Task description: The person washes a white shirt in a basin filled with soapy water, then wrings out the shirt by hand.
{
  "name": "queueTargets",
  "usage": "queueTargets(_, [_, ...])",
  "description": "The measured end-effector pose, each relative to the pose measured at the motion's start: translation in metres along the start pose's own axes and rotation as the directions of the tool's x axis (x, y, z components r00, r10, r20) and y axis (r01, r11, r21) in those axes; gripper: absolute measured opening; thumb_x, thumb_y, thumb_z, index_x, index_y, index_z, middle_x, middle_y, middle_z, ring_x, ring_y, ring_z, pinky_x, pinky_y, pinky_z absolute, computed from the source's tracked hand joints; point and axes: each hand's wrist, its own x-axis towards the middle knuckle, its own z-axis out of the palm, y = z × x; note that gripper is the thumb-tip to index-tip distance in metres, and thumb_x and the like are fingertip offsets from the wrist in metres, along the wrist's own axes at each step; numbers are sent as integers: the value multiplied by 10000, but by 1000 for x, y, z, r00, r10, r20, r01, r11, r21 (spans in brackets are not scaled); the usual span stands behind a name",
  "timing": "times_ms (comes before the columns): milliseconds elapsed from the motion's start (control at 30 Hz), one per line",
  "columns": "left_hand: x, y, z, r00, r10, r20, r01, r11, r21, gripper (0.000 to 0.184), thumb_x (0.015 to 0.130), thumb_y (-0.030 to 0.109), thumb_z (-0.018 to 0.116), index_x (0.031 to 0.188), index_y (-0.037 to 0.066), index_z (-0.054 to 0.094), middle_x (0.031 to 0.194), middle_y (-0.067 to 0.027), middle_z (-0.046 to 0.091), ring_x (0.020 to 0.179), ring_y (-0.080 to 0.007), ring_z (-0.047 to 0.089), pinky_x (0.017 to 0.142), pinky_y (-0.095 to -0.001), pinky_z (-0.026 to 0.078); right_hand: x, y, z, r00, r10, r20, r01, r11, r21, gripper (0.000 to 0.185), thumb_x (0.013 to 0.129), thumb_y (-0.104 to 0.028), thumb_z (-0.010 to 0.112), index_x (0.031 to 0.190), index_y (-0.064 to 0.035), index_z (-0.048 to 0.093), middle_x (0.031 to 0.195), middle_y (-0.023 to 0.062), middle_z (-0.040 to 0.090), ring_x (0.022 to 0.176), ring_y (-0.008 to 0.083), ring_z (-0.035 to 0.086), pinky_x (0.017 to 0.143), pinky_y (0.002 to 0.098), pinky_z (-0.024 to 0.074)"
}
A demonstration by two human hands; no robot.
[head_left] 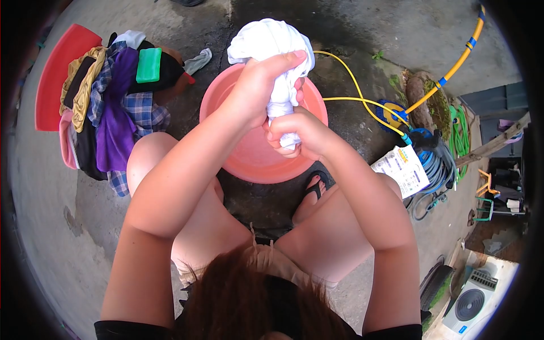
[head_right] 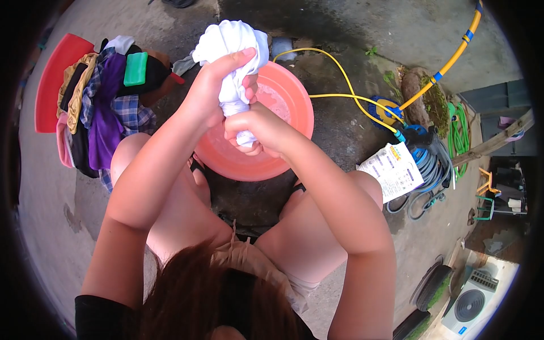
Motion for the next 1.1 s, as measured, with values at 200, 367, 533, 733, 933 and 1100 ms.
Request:
queueTargets(200, [-3,-8,-2,991,-102,87,108,992,-66,225,791,242,651,829,48,544,599,-54,526,457,-131,519,421,-260,422,-3,14,-9,902,98,420,-221,941,255,111,632,-109,516,688,-108,421,557,9,384,399,66,217,381,219,140])
queueTargets(367, [-1,-14,-3,982,-150,112,157,986,-59,224,793,246,649,812,48,545,613,-59,536,463,-132,522,426,-260,420,-2,20,-15,836,98,540,-299,906,300,111,637,-118,526,698,-111,433,564,8,389,400,68,202,379,216,143])
queueTargets(533, [7,-5,-4,987,-72,146,64,996,64,268,810,299,657,856,53,562,650,-34,548,543,-108,543,509,-245,458,5,12,-10,991,-44,125,40,999,33,153,667,-108,576,777,-96,470,571,22,431,405,91,343,374,229,213])
queueTargets(733, [17,-5,-7,984,117,135,-149,954,262,325,802,276,652,955,3,564,791,-82,605,691,-147,603,642,-279,491,-1,-3,-10,922,-360,-144,206,769,-606,396,766,-226,664,1071,8,569,896,82,632,824,154,608,714,298,477])
queueTargets(933, [6,8,-7,987,111,116,-145,927,347,344,806,277,644,1004,3,578,866,-78,622,782,-140,609,698,-267,484,-15,-13,-13,838,-507,-200,335,768,-545,539,770,-225,728,1202,-5,494,1042,81,608,958,154,591,812,305,479])
queueTargets(1100, [7,7,-10,977,168,127,-207,884,420,325,797,251,669,1014,21,592,893,-55,629,784,-110,601,699,-250,477,-13,-11,-18,739,-640,-209,394,664,-636,642,731,-136,762,1255,-7,414,1099,92,578,985,156,582,844,316,474])
